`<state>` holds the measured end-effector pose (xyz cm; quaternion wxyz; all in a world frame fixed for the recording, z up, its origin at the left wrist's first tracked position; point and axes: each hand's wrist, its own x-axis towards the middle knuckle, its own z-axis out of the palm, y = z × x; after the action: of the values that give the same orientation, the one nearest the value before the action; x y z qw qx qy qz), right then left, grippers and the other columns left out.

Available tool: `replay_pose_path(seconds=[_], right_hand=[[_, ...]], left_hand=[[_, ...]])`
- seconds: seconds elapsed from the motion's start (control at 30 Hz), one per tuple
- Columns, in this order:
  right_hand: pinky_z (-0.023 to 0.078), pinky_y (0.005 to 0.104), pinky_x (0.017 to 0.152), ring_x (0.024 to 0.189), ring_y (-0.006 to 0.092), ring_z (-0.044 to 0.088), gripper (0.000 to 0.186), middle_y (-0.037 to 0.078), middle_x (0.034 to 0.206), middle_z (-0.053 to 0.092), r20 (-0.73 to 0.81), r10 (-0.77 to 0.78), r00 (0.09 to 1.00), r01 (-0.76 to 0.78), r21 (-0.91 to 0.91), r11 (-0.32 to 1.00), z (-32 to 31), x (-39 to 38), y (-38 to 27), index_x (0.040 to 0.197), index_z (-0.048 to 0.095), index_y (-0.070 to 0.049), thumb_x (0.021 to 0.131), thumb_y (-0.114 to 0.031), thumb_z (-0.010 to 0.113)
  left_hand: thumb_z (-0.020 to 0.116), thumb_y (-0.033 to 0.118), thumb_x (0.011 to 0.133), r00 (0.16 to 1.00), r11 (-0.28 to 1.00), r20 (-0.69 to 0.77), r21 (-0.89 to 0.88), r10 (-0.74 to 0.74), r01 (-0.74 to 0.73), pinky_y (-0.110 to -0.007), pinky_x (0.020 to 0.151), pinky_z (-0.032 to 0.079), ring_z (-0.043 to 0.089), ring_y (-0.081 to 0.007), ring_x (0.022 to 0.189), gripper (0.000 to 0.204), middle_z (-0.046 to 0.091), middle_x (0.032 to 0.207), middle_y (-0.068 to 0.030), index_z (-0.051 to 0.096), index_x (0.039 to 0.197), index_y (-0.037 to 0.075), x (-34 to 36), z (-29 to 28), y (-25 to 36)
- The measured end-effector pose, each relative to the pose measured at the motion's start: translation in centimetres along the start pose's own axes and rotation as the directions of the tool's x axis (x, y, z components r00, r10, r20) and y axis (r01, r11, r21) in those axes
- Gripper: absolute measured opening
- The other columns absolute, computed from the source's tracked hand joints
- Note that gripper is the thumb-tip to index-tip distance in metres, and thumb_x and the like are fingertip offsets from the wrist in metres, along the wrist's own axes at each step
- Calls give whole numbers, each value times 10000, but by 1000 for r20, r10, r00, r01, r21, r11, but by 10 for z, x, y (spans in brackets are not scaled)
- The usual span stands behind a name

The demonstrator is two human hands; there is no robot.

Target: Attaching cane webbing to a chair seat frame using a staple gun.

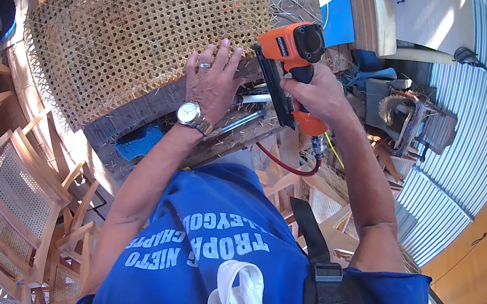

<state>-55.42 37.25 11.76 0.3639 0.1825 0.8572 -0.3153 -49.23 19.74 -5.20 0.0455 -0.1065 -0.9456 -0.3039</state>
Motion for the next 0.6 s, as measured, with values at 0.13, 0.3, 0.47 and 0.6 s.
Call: replay_pose_path(seconds=[0.13,0.3,0.47,0.6], right_hand=[[488,273,549,566,99,605,141,8,663,624,44,15,999,-16,2,1000,0,7,0,940,656,-28,885,-137,726],[482,273,544,568,97,607,129,3,662,626,88,40,995,-37,-35,999,1,10,-10,944,660,-27,880,-127,712],[479,267,543,572,93,603,130,-5,694,629,154,6,988,-5,-6,1000,-3,18,-14,967,650,-44,879,-120,709],[474,266,540,568,90,595,146,-11,720,628,168,13,986,-25,70,997,-3,20,-12,982,640,-52,879,-124,714]], left_hand=[[819,289,809,1000,998,-19,56,-1,2,-513,1137,302,463,-273,1340,673,536,1495,-59,581,1426,164,2,6,0],[804,278,819,997,994,-28,85,68,-65,-507,1116,323,466,-278,1339,620,539,1498,-23,596,1387,143,5,9,-5],[793,273,830,998,998,-38,53,48,-46,-488,1101,346,490,-279,1320,569,544,1498,-19,607,1349,131,5,11,-3],[795,275,832,998,997,-35,52,52,-50,-481,1099,352,501,-281,1314,583,548,1498,-16,604,1363,133,5,12,-5]])
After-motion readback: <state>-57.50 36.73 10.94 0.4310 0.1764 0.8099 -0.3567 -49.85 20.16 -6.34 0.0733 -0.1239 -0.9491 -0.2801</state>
